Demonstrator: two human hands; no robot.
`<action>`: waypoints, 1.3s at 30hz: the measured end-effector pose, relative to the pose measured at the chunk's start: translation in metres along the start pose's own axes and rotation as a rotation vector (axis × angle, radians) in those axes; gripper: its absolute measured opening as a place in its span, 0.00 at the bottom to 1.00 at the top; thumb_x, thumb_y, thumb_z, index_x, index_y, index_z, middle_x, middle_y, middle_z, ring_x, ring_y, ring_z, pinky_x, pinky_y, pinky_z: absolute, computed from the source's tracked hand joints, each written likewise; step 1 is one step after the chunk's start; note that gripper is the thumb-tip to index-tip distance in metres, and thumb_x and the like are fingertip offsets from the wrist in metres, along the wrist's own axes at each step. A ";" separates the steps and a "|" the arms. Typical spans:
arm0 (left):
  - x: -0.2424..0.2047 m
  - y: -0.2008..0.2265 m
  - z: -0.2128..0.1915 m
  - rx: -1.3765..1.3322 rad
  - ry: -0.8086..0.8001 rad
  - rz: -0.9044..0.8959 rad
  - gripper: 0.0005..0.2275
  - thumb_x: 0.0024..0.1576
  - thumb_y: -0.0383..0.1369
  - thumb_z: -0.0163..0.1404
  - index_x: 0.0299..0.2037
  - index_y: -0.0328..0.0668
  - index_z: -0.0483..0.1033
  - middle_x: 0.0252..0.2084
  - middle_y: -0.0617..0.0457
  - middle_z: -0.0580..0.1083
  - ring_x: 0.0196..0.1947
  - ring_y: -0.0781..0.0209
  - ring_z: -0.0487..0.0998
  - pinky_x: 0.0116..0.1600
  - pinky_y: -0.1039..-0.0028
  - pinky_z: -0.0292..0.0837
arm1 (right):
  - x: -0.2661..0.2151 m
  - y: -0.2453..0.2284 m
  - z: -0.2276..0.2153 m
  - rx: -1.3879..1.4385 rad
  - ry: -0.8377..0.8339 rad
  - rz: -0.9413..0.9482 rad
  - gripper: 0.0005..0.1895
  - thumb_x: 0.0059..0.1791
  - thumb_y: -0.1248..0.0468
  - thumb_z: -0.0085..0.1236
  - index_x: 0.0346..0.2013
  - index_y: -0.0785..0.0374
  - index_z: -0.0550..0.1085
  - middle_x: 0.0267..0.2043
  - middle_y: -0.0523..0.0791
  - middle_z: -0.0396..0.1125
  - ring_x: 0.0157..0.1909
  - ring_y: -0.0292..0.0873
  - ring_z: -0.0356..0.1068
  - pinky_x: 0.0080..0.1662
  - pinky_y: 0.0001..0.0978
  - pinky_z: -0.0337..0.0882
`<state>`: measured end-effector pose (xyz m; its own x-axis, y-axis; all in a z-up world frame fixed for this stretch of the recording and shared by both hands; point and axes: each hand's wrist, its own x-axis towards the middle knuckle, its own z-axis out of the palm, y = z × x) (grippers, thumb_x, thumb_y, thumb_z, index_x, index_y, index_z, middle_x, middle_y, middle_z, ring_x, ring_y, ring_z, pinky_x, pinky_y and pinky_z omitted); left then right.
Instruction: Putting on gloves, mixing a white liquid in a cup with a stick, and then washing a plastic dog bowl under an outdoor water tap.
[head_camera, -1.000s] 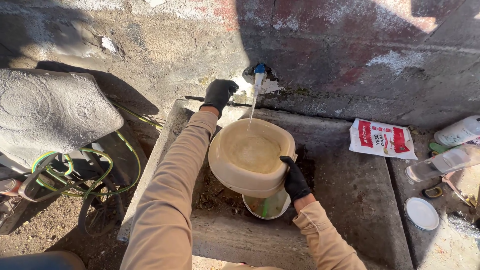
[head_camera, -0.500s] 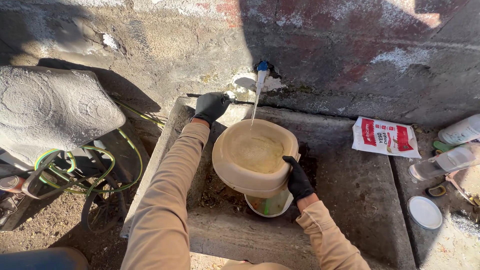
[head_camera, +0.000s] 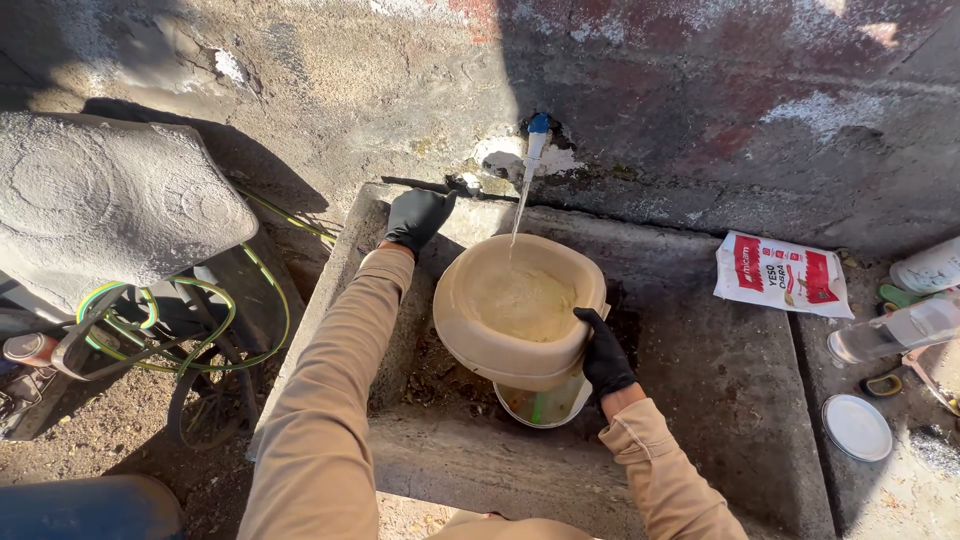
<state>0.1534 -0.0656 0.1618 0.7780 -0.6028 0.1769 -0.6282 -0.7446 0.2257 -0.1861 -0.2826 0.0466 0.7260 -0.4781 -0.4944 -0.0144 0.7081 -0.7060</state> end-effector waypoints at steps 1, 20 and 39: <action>-0.003 0.000 -0.003 -0.025 0.008 0.022 0.25 0.66 0.53 0.35 0.35 0.47 0.83 0.30 0.41 0.78 0.33 0.38 0.79 0.40 0.52 0.75 | 0.001 0.000 -0.001 0.005 0.000 0.004 0.30 0.42 0.60 0.67 0.58 0.62 0.73 0.52 0.45 0.71 0.56 0.44 0.68 0.59 0.35 0.67; -0.006 -0.026 -0.003 0.077 -0.058 -0.028 0.10 0.77 0.39 0.44 0.64 0.52 0.72 0.62 0.49 0.75 0.58 0.52 0.78 0.64 0.65 0.74 | 0.014 0.008 -0.009 -0.025 0.041 -0.016 0.28 0.42 0.61 0.68 0.55 0.63 0.74 0.52 0.45 0.71 0.54 0.43 0.68 0.57 0.35 0.68; -0.015 0.005 -0.012 0.044 -0.013 0.165 0.26 0.65 0.56 0.38 0.28 0.50 0.83 0.29 0.47 0.79 0.29 0.45 0.80 0.38 0.57 0.76 | 0.003 0.003 -0.008 0.010 -0.015 -0.017 0.29 0.43 0.60 0.66 0.58 0.62 0.72 0.53 0.45 0.71 0.56 0.44 0.68 0.59 0.36 0.67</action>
<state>0.1389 -0.0570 0.1714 0.6644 -0.7212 0.1959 -0.7472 -0.6468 0.1528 -0.1889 -0.2863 0.0392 0.7362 -0.4826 -0.4744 0.0052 0.7050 -0.7092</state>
